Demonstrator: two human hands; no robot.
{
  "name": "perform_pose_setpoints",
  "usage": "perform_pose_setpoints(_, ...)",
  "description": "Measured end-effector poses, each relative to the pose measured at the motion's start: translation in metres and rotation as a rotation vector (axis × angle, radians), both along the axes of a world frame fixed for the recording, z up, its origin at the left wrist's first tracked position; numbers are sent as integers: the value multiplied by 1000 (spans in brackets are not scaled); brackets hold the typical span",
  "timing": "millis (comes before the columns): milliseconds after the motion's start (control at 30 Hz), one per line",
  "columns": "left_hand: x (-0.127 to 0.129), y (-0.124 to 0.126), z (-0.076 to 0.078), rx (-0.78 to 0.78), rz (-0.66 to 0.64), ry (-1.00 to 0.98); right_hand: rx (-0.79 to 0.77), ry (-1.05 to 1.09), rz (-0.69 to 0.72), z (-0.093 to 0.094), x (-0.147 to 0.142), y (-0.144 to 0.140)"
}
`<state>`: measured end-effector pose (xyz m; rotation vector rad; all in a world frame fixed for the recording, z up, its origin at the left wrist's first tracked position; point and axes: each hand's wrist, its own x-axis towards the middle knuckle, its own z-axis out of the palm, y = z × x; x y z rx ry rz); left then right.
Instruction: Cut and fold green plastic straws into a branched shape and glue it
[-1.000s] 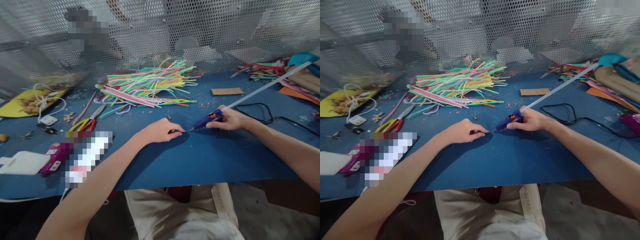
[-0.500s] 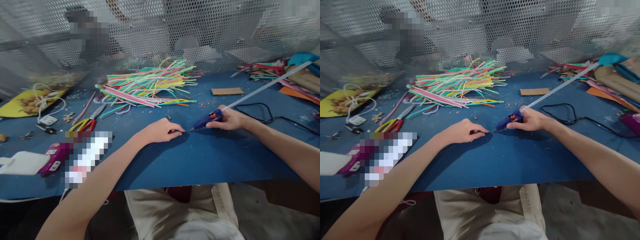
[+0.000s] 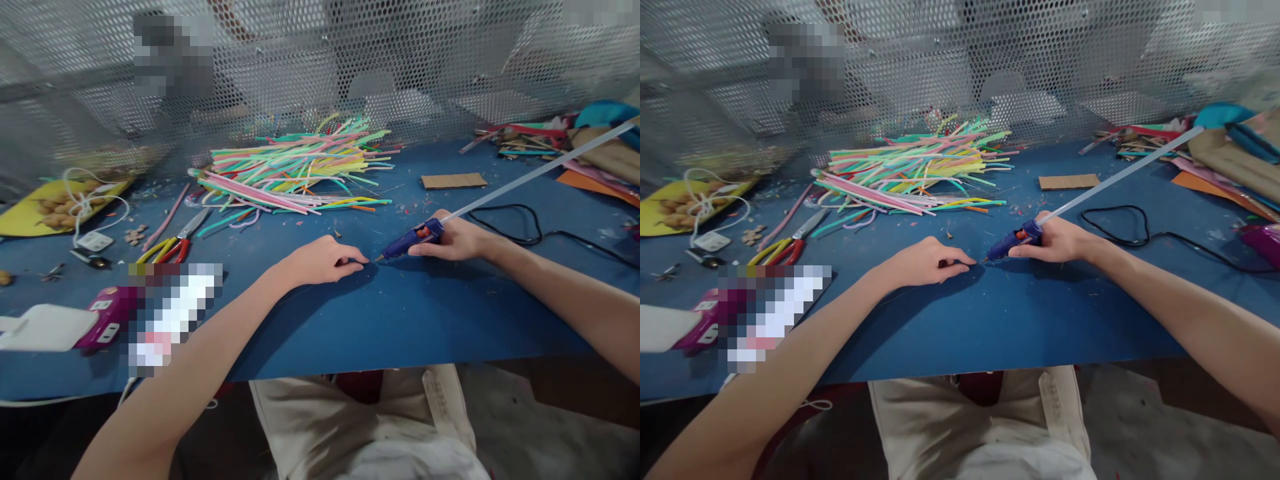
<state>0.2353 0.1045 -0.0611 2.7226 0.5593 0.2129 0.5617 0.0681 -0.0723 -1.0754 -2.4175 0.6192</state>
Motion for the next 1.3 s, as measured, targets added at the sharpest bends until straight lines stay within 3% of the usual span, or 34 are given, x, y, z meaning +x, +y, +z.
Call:
perform_pose_setpoints(667,1,-4,6,-21,21,-5,51,-26,-1,3,-5,-2)
perform_pose_setpoints(1300,1,-4,6,-37,25,-27,-17,-67,-36,5,-2,-3)
